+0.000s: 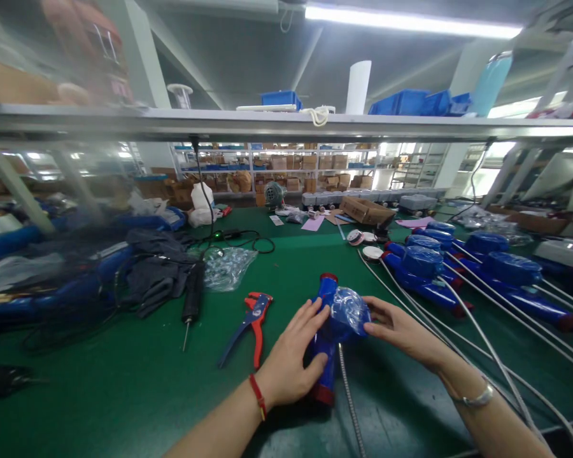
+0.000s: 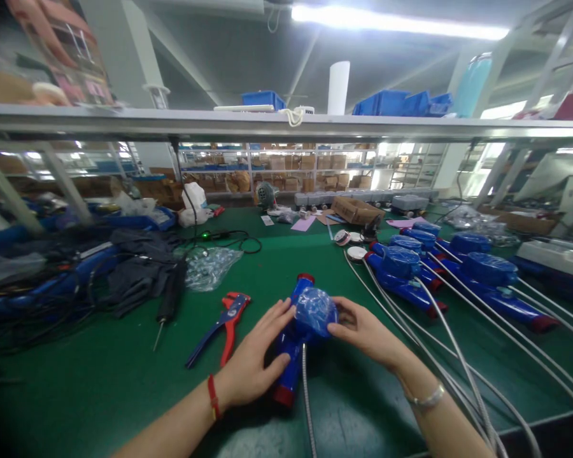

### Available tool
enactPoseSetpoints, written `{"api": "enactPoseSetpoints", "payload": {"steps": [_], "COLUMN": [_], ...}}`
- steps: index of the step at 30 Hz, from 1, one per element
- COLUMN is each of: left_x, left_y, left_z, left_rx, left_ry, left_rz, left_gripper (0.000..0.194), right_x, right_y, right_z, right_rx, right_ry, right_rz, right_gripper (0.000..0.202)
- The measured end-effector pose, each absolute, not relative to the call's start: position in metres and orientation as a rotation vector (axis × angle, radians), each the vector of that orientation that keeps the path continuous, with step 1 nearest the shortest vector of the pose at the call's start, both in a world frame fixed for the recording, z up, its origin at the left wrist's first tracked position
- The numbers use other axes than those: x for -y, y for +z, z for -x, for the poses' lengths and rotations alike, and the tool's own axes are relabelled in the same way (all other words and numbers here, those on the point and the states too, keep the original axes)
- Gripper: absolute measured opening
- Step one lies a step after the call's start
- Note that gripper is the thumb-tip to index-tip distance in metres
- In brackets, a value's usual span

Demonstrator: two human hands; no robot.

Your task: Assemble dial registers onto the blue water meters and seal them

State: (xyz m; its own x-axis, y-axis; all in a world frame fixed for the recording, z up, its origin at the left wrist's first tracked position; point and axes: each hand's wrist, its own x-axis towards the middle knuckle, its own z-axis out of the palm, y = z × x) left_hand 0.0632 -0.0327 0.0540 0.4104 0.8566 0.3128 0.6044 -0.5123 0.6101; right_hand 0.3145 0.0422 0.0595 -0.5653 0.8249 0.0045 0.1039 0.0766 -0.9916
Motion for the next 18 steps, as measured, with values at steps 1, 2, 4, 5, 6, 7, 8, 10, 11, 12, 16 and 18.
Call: {"api": "enactPoseSetpoints", "payload": {"steps": [1,2,4,5,6,7,8,10,11,12,16,18], "left_x": [0.032,0.03,0.027,0.026,0.025,0.025,0.025,0.026,0.027,0.027,0.03,0.031], "left_y": [0.056,0.057,0.061,0.063,0.066,0.07,0.073,0.08,0.082,0.084,0.085,0.084], "left_z": [-0.067,-0.071,-0.078,-0.081,-0.085,-0.088,-0.091,-0.097,-0.099,-0.1,-0.102,-0.103], "left_rx": [-1.224,-1.195,-1.139,-1.109,-1.076,-1.041,-1.004,-0.951,-0.943,-0.948,-1.001,-0.994], "left_ry": [0.822,0.798,0.756,0.731,0.702,0.666,0.63,0.574,0.556,0.548,0.553,0.578], "left_rz": [-2.307,-2.345,-2.414,-2.448,-2.48,-2.513,-2.546,-2.604,-2.623,-2.632,-2.606,-2.597], "left_gripper": [0.076,0.078,0.08,0.079,0.078,0.076,0.072,0.066,0.064,0.063,0.066,0.064], "right_x": [-0.038,-0.034,-0.028,-0.026,-0.024,-0.021,-0.019,-0.013,-0.01,-0.008,-0.008,-0.017], "right_y": [0.058,0.057,0.055,0.055,0.054,0.054,0.055,0.057,0.058,0.061,0.079,0.09], "right_z": [-0.322,-0.328,-0.338,-0.342,-0.344,-0.345,-0.345,-0.342,-0.34,-0.337,-0.326,-0.321], "right_rx": [1.752,1.762,1.843,1.922,2.023,2.139,2.256,2.429,2.479,2.504,2.605,2.763], "right_ry": [1.571,1.592,1.542,1.464,1.347,1.192,1.006,0.598,0.416,0.272,0.062,0.105], "right_rz": [0.955,0.981,1.029,1.073,1.139,1.213,1.281,1.346,1.331,1.3,1.143,0.988], "right_gripper": [0.059,0.059,0.058,0.057,0.057,0.058,0.063,0.078,0.086,0.092,0.108,0.121]}}
